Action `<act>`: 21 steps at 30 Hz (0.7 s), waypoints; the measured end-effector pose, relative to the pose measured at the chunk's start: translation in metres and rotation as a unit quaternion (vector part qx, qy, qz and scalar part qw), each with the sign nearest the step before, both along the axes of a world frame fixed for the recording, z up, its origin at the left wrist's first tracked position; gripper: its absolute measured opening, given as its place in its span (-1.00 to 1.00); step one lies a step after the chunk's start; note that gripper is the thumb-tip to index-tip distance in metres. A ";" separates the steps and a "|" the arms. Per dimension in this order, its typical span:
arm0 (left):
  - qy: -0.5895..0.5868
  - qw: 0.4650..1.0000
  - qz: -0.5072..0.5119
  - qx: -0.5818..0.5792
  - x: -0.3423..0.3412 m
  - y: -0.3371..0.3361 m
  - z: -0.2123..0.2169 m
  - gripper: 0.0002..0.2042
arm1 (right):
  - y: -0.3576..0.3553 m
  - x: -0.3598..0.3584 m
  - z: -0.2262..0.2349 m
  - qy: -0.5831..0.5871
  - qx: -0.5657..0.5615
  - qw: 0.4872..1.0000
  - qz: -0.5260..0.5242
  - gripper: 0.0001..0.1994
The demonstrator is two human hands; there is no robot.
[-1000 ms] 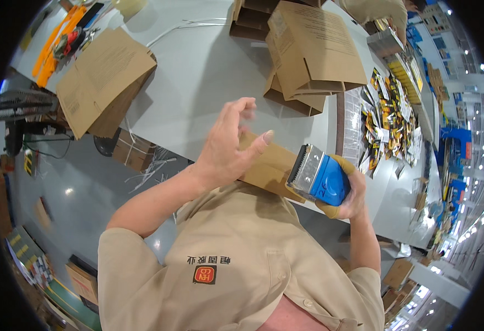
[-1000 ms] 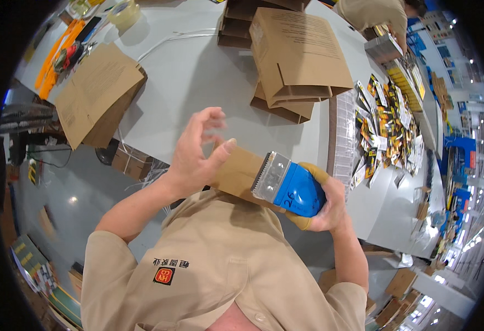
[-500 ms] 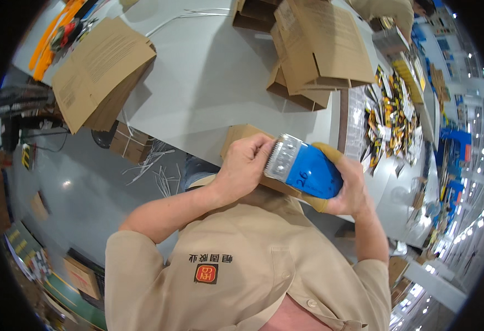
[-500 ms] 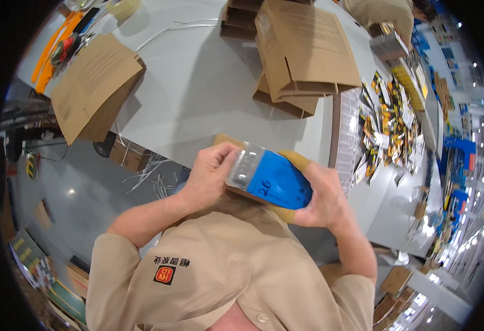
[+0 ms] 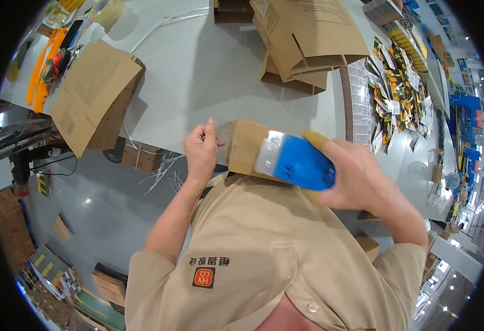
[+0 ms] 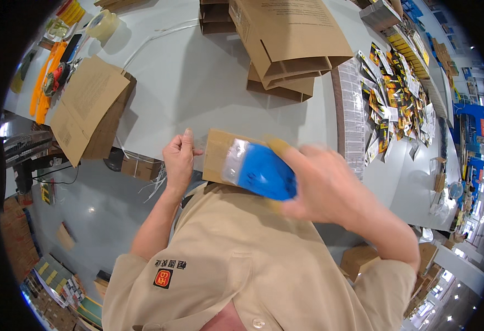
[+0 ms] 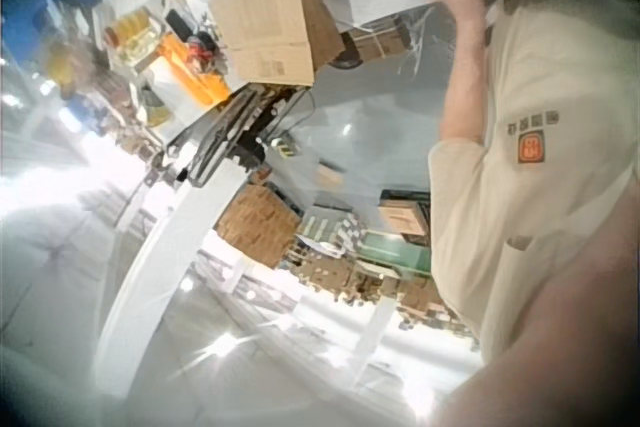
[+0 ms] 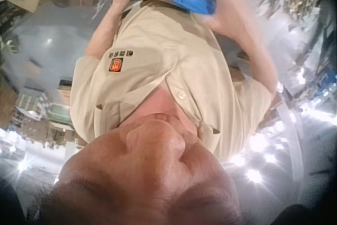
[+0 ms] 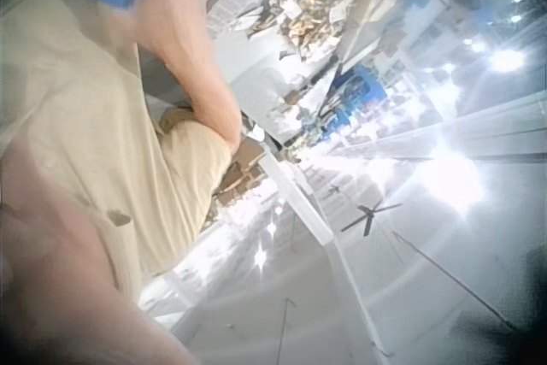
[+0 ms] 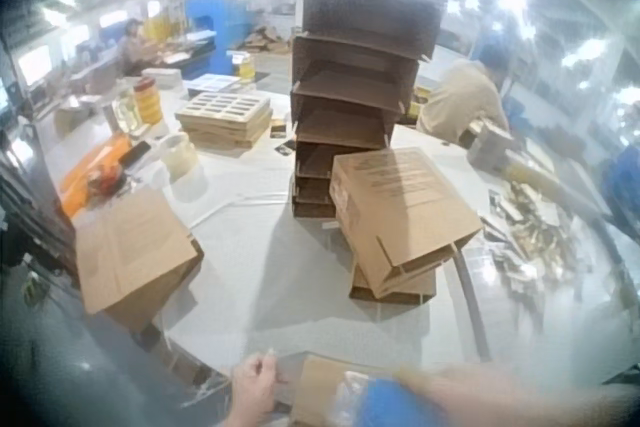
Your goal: The person assembles flat cardboard sheets into small boxes by folding and taping the seams with a handheld tape dispenser. They repeatedly pick up sheets, fold them into box shapes, and secure the edges with tape, stacking the finished boxes on the table.
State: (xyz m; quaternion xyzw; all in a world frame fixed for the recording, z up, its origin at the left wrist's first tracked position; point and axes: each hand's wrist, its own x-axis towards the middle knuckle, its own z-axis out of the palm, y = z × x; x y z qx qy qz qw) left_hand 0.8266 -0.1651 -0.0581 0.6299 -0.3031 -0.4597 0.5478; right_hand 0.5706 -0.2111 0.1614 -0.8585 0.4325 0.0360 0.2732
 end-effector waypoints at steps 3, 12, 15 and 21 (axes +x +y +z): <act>0.007 0.999 -0.020 0.028 -0.002 0.001 -0.012 -0.55 | 0.012 -0.055 0.003 0.059 0.028 0.997 -0.033 -0.28; -0.288 0.932 -0.202 0.087 -0.012 -0.005 -0.019 -0.62 | 0.007 -0.144 -0.184 0.122 0.047 0.991 -0.003 -0.36; -0.301 0.920 -0.220 0.119 -0.011 -0.013 -0.016 -0.62 | -0.024 -0.091 -0.167 0.234 0.136 0.962 0.037 -0.44; -0.254 0.940 -0.220 -0.060 0.007 0.016 0.036 -0.41 | -0.006 -0.105 -0.122 0.185 0.093 0.957 -0.204 -0.50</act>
